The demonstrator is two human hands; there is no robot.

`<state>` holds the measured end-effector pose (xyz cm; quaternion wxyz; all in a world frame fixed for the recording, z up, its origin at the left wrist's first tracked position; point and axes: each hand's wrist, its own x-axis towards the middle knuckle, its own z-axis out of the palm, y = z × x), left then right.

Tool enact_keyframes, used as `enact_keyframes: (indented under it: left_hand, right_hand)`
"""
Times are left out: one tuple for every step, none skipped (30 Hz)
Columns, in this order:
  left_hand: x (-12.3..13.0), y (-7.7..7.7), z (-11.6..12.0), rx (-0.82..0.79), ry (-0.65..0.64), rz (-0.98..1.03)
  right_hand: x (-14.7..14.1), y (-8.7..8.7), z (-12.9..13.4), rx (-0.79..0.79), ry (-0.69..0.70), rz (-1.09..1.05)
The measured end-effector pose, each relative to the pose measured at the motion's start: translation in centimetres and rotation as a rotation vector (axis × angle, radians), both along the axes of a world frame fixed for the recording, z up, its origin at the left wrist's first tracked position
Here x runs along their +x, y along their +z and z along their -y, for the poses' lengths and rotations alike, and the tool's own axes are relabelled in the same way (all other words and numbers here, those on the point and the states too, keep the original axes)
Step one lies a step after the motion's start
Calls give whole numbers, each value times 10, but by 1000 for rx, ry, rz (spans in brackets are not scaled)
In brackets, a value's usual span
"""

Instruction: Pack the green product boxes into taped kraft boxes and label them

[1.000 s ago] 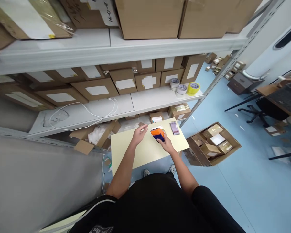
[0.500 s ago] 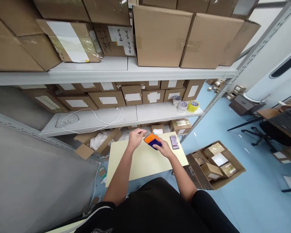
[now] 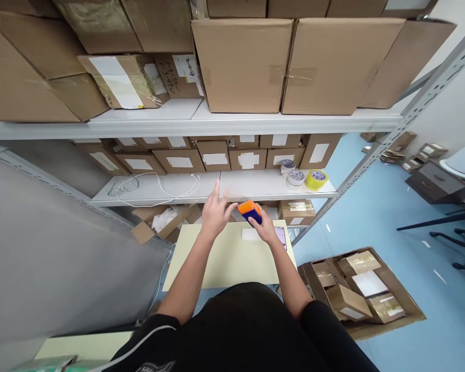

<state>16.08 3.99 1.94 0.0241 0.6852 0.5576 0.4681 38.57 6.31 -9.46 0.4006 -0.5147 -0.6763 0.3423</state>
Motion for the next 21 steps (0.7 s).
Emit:
enact_keyframes:
  left_hand:
    - [2,3,3,-10,72,47]
    - [3,5,7,-21,127,105]
    - [3,7,11,-35,160,163]
    - [3,7,14,-51,169,212]
    - [2,6,18,-70,162,247]
    - [0,4,21,-89,148,268]
    - [-2,2,24,-108,140,279]
    - [-4,-2,27,-124,143,286]
    - [-5,-6,29,-137,158,292]
    - [-7,-11,32,-150,179,297]
    - [-8,-15,35,-165,200,301]
    - [-9,-19,39,-182,216,302]
    - [-10,-23,43,-199,230,301]
    - [-11,-27,47,-216,241,296]
    - [-12,-31,52,-235,248,289]
    - [-13,-34,58,-254,256,281]
    - [-15,-38,64,-273,266,273]
    - [-18,-43,70,-294,279,267]
    - [-21,-48,77,-313,298,261]
    - [-24,-53,83,-332,321,255]
    - [-28,-59,90,-349,349,252]
  right_hand:
    - [4,0,-8,3,-15,25]
    - [8,-1,-18,7,-24,49]
    - [13,-2,-29,18,-28,74]
    - [18,-4,-41,37,-30,98]
    - [22,-5,-55,64,-28,122]
    - [26,-6,-70,99,-25,147]
    - [29,-7,-86,130,-16,176]
    - [31,-7,-104,152,-4,204]
    - [31,-6,-122,168,7,233]
    - [31,-5,-140,176,7,264]
    - [28,-3,-157,183,-5,293]
    - [25,-1,-173,188,-18,321]
    - [22,0,-187,185,-29,353]
    - [18,0,-198,174,-36,390]
    - [14,0,-207,155,-37,434]
    - [10,-1,-214,132,-36,483]
    - [7,-3,-218,117,-40,529]
    - [3,-5,-219,117,-54,565]
    - [0,-8,-218,140,-77,583]
    - [-3,-12,-215,179,-105,580]
    - [-7,-15,-210,226,-131,558]
